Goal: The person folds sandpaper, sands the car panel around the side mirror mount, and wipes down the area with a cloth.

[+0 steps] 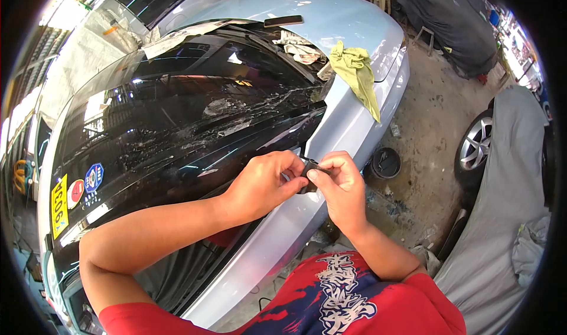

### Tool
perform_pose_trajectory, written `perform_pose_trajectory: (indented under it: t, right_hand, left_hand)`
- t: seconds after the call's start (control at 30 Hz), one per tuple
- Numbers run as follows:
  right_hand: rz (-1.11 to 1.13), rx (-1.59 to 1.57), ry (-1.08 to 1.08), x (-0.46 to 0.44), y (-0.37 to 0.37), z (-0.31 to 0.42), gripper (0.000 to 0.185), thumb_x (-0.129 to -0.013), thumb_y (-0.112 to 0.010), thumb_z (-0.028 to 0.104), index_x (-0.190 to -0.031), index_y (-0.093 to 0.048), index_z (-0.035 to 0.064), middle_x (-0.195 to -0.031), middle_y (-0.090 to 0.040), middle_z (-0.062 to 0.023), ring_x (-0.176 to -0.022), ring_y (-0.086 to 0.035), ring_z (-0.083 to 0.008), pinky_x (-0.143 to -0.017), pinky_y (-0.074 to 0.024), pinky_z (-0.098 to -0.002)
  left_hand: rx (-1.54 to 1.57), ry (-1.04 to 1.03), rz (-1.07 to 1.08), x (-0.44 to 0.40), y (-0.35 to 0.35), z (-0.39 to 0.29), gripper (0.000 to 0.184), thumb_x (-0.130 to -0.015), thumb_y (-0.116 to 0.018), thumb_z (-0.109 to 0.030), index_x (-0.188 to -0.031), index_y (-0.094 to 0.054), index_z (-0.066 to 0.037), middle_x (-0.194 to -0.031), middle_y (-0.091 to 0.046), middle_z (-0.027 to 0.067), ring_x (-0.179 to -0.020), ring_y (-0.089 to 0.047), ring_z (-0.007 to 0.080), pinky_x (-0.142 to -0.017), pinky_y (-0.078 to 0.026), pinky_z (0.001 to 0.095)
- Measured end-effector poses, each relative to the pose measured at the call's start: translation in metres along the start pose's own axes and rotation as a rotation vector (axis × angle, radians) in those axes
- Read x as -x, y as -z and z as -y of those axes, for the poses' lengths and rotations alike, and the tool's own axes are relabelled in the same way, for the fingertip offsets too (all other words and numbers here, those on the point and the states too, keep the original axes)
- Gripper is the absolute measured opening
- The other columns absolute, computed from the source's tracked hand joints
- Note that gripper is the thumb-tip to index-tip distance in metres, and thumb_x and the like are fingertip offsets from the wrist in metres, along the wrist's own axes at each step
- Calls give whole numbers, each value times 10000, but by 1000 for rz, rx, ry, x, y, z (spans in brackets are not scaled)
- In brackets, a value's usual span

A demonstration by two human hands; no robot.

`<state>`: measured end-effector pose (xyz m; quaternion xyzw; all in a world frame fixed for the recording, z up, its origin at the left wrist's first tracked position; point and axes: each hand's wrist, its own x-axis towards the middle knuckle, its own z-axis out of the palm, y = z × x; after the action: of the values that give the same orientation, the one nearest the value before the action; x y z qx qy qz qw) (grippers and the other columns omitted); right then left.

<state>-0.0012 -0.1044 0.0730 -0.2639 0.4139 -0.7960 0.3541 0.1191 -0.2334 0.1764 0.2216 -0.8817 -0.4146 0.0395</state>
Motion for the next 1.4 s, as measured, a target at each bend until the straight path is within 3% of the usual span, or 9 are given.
perform_pose_trajectory:
  t: [0.23, 0.37, 0.7, 0.8, 0.87, 0.97, 1.17, 1.3, 1.4]
  right_hand:
    - [135, -3, -216, -7, 11, 12, 148, -1000, -706, 63, -1109, -649, -18, -977, -682, -29, -874, -626, -69, -758, -531, -240]
    - [220, 60, -255, -4, 25, 17, 134, -987, -707, 60, -1090, -666, -16, -958, -685, -19, -841, -618, -68, -744, -524, -248]
    - [279, 393, -12, 1, 20, 22, 91, -950, -717, 40, -1007, -674, -16, -904, -654, -41, -828, -599, -102, -728, -500, -271]
    - [234, 371, 98, 1, 12, 18, 92, -951, -710, 20, -1017, -665, -25, -904, -648, -55, -825, -605, -128, -732, -501, -288]
    - [159, 306, 206, -1, 2, 13, 91, -954, -707, 11, -1024, -662, -27, -909, -648, -57, -815, -604, -136, -729, -499, -298]
    - [130, 295, 110, -5, -2, 17, 94, -962, -703, 11, -1038, -658, -21, -910, -646, -76, -808, -609, -149, -722, -499, -319]
    - [229, 571, 344, -26, 3, 24, 84, -958, -696, 6, -1029, -656, -13, -913, -646, -120, -805, -649, -244, -720, -517, -368]
    - [362, 742, 452, -39, 11, -11, 138, -905, -721, 3, -1028, -659, -3, -938, -659, -165, -849, -648, -360, -753, -532, -439]
    - [464, 827, 559, -49, 8, -32, 140, -892, -730, 10, -1010, -655, 16, -946, -668, -153, -873, -652, -359, -779, -536, -456]
  left_hand:
    - [72, 99, 189, -6, 10, -7, 181, -922, -749, -112, -1028, -671, 13, -969, -735, 170, -919, -752, 255, -795, -583, 373]
    - [-5, -77, 275, -11, 14, -3, 183, -953, -694, -164, -1003, -662, 10, -943, -722, 173, -910, -736, 293, -824, -573, 409]
    - [-243, -165, 170, -7, 14, -9, 118, -878, -691, -114, -933, -666, -13, -845, -675, 147, -776, -694, 315, -719, -548, 421]
    - [-291, -235, 106, -8, 17, -16, 82, -841, -655, -109, -878, -636, -38, -855, -687, 141, -815, -692, 379, -704, -548, 474]
    - [-301, -270, 49, -8, 19, -14, 75, -846, -684, -101, -867, -643, -42, -825, -663, 126, -755, -677, 336, -672, -537, 428]
    - [-320, -326, 11, -13, 23, -12, 72, -851, -699, -96, -862, -649, -46, -805, -651, 116, -725, -670, 314, -652, -528, 404]
    - [-420, -301, 105, -25, 49, -22, 128, -892, -755, -143, -965, -711, -47, -835, -681, 112, -753, -687, 288, -681, -544, 389]
    - [-405, -310, -176, -41, 78, -21, 185, -922, -759, -189, -1011, -705, -35, -898, -695, 129, -785, -700, 241, -714, -552, 372]
    - [-779, -398, -399, -56, 109, -16, 178, -939, -740, -191, -1048, -685, -62, -918, -674, 101, -818, -698, 284, -699, -559, 386]
